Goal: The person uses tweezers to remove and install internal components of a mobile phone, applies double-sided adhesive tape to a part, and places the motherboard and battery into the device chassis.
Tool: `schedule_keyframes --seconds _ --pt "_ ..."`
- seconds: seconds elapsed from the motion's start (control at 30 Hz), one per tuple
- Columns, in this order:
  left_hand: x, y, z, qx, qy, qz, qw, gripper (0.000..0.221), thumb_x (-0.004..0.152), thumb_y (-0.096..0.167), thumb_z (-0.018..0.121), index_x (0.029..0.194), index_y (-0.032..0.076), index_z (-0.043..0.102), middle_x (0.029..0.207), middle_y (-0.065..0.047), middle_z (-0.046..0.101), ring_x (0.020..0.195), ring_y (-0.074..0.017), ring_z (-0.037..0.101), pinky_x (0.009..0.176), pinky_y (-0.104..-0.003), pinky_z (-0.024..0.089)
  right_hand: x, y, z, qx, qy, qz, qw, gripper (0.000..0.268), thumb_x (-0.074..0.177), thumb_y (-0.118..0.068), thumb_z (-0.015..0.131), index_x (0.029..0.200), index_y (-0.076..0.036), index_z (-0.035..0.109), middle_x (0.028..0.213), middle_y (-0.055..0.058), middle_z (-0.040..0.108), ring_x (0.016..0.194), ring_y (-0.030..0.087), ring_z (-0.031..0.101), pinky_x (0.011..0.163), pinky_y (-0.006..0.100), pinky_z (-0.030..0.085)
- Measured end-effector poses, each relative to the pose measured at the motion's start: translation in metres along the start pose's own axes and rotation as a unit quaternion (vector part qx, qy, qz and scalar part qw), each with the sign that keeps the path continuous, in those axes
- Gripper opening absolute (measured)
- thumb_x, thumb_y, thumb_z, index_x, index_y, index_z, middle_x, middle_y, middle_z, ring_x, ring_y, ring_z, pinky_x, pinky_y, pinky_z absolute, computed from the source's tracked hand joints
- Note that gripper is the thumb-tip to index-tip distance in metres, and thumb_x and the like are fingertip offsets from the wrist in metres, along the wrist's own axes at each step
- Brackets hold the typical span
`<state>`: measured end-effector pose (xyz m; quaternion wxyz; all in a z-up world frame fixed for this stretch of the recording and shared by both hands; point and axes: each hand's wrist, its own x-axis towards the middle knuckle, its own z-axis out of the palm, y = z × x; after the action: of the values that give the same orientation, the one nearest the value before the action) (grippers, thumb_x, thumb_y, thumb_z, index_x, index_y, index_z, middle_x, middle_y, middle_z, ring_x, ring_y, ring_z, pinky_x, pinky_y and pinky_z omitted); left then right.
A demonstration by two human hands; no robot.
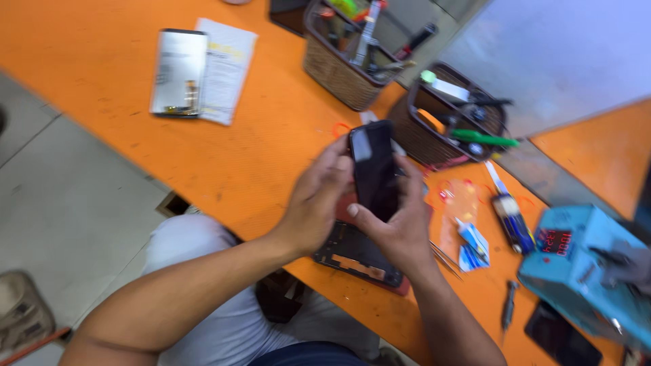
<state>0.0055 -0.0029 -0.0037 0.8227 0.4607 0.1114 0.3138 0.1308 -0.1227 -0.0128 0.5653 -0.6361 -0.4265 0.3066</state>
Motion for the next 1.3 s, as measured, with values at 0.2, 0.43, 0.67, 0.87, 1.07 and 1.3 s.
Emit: schedule_keyframes --seconds 0.2,0.43,0.67,0.87,1.07,1.3 --pt "-0.004 -0.017 0.002 -0.005 0.011 -0.032 0.999 0.062 0.112 0.037 0.042 0.16 -0.002 0.037 0.132 -0.012 0.058 0.106 -0.014 0.055 0.091 -0.03 0.048 0.007 -0.01 0.01 -0.297 0.112 -0.016 0.948 0.104 0.07 -0.02 0.093 0.15 0.0 0.032 0.135 0.023 0.057 0.121 0.03 0.065 0.1 0.037 0.053" --pt "-0.009 -0.024 0.002 0.112 -0.002 -0.028 0.993 0.057 0.111 0.029 0.046 0.153 -0.007 0.032 0.138 -0.014 0.061 0.124 -0.0126 0.061 0.104 -0.03 0.05 0.008 -0.009 0.0 -0.252 0.112 -0.038 0.961 0.098 0.076 -0.014 0.09 0.151 0.003 0.03 0.138 0.021 0.057 0.125 0.028 0.063 0.103 0.036 0.051" --pt "0.003 -0.03 -0.005 0.124 0.087 -0.111 0.982 0.025 0.103 0.013 0.052 0.122 -0.003 0.052 0.106 -0.014 0.069 0.09 -0.0145 0.068 0.074 -0.029 0.06 0.003 -0.008 0.006 -0.094 0.001 0.033 0.995 0.089 0.083 -0.005 0.079 0.156 -0.003 0.028 0.13 0.014 0.059 0.118 0.018 0.066 0.093 0.03 0.058" --pt "0.039 -0.042 -0.059 0.129 0.164 -0.099 0.973 0.018 0.104 0.015 0.052 0.118 0.003 0.054 0.104 -0.007 0.067 0.089 -0.0111 0.064 0.08 -0.03 0.056 -0.001 -0.015 -0.003 -0.165 0.043 -0.005 0.985 0.054 0.087 -0.011 0.077 0.136 -0.006 0.056 0.132 0.01 0.05 0.1 0.012 0.062 0.064 0.026 0.06" --pt "0.064 -0.007 -0.103 0.444 0.195 -0.097 0.869 0.03 0.099 0.022 0.059 0.123 0.005 0.062 0.103 -0.01 0.074 0.094 -0.0211 0.072 0.086 -0.038 0.054 -0.008 -0.019 -0.005 -0.174 -0.023 -0.016 0.984 0.049 0.086 -0.014 0.078 0.132 -0.007 0.062 0.131 0.009 0.051 0.101 0.012 0.061 0.069 0.024 0.056" --pt "0.07 0.025 -0.107 0.629 0.194 -0.151 0.738 0.048 0.094 0.033 0.065 0.134 0.01 0.059 0.099 -0.015 0.076 0.099 -0.0335 0.072 0.092 -0.046 0.053 -0.01 -0.03 -0.008 -0.173 -0.025 -0.03 0.984 0.044 0.087 -0.014 0.078 0.129 -0.008 0.064 0.129 0.007 0.053 0.099 0.011 0.061 0.073 0.024 0.057"
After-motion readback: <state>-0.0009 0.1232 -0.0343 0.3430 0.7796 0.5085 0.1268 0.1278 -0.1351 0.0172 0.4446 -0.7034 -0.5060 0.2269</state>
